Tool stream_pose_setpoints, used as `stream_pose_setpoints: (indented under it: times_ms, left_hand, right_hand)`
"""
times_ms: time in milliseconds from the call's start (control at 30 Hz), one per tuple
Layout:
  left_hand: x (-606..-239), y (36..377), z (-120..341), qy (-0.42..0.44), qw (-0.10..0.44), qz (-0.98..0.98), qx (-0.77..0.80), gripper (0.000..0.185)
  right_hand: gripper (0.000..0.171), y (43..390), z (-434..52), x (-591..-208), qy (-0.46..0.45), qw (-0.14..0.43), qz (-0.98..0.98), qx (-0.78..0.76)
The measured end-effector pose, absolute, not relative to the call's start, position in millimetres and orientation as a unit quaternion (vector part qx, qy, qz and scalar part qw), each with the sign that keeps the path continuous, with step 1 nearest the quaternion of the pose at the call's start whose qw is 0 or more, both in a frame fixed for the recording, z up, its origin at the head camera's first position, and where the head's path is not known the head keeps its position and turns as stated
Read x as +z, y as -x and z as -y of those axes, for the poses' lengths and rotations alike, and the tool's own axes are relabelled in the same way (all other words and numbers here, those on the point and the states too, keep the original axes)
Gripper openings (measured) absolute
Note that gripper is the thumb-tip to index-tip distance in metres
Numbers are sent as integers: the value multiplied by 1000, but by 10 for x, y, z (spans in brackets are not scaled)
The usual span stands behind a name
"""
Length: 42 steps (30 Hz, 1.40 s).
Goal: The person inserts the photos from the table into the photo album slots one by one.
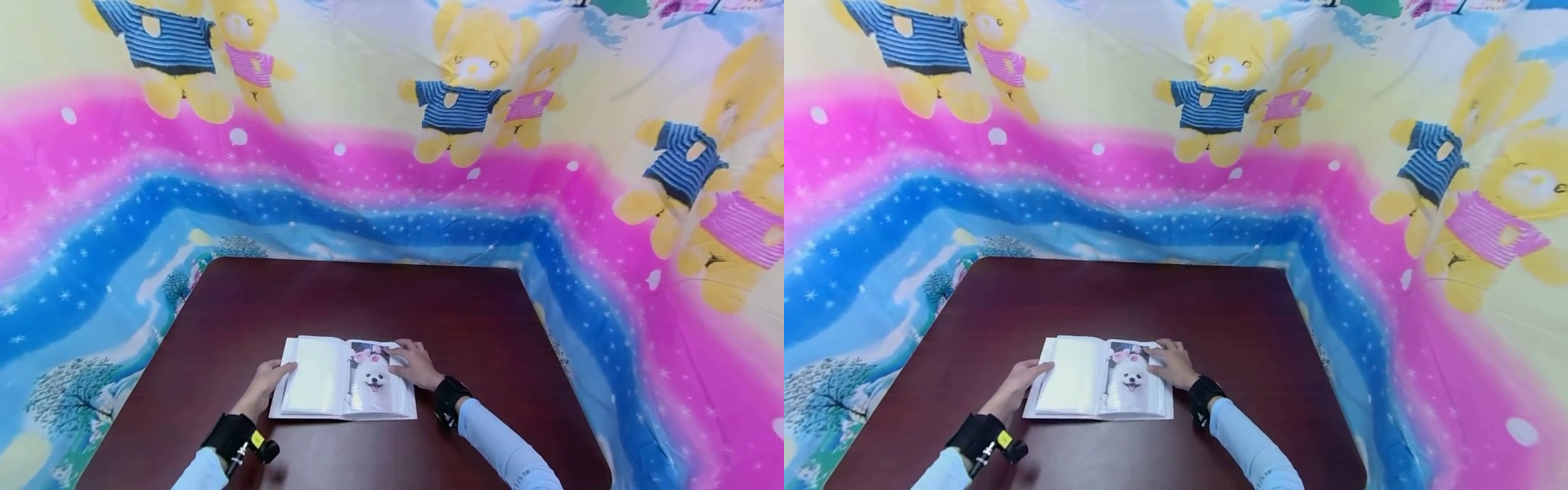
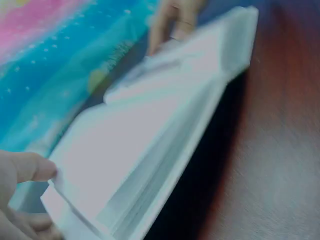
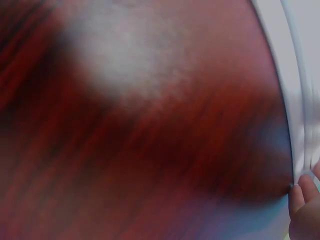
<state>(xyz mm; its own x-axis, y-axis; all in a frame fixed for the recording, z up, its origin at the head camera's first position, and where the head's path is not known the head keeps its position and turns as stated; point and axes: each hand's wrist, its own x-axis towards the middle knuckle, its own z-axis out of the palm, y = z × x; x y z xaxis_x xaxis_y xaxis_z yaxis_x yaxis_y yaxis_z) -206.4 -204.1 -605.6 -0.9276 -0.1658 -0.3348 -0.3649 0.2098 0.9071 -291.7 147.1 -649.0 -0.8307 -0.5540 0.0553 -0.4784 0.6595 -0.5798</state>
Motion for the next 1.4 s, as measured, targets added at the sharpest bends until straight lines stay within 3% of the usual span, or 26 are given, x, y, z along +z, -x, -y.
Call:
stream_pose_setpoints:
  times_ms: [167,300,567,800,867,967,1067,1200,1267,1400]
  left_hand:
    - [-5729,2114,1788,69,26,-806,587,42]
    - [-5613,2161,1374,-31,-13,-818,574,40]
    - [-5951,1975,685,-187,-55,-898,396,24]
    - [-6347,1726,447,-248,-147,-949,125,31]
    - [-6476,1690,408,-251,-180,-949,64,36]
    - [-6604,1723,364,-252,-215,-943,9,39]
    - [-6574,1847,362,-261,-229,-938,10,38]
    - [-6315,2117,478,-277,-197,-935,102,24]
    - [-6103,2362,615,-266,-172,-938,143,23]
    - [-5540,2984,958,-210,-145,-956,147,35]
  right_hand:
    - [45,2871,-1480,-6570,278,58,-916,-284]
    - [44,2859,-1489,-6580,272,39,-914,-298]
    - [38,2829,-1519,-6613,299,22,-889,-346]
    - [45,2754,-1444,-6586,171,111,-836,-509]
    - [44,2743,-1417,-6624,182,95,-841,-501]
    - [44,2785,-1387,-6733,249,26,-872,-420]
    - [40,2852,-1370,-6727,293,-27,-889,-350]
    - [24,3001,-1411,-6526,291,-7,-897,-334]
    - [21,3180,-1414,-6331,270,-2,-909,-318]
    - [25,3693,-1355,-5760,211,-47,-938,-269]
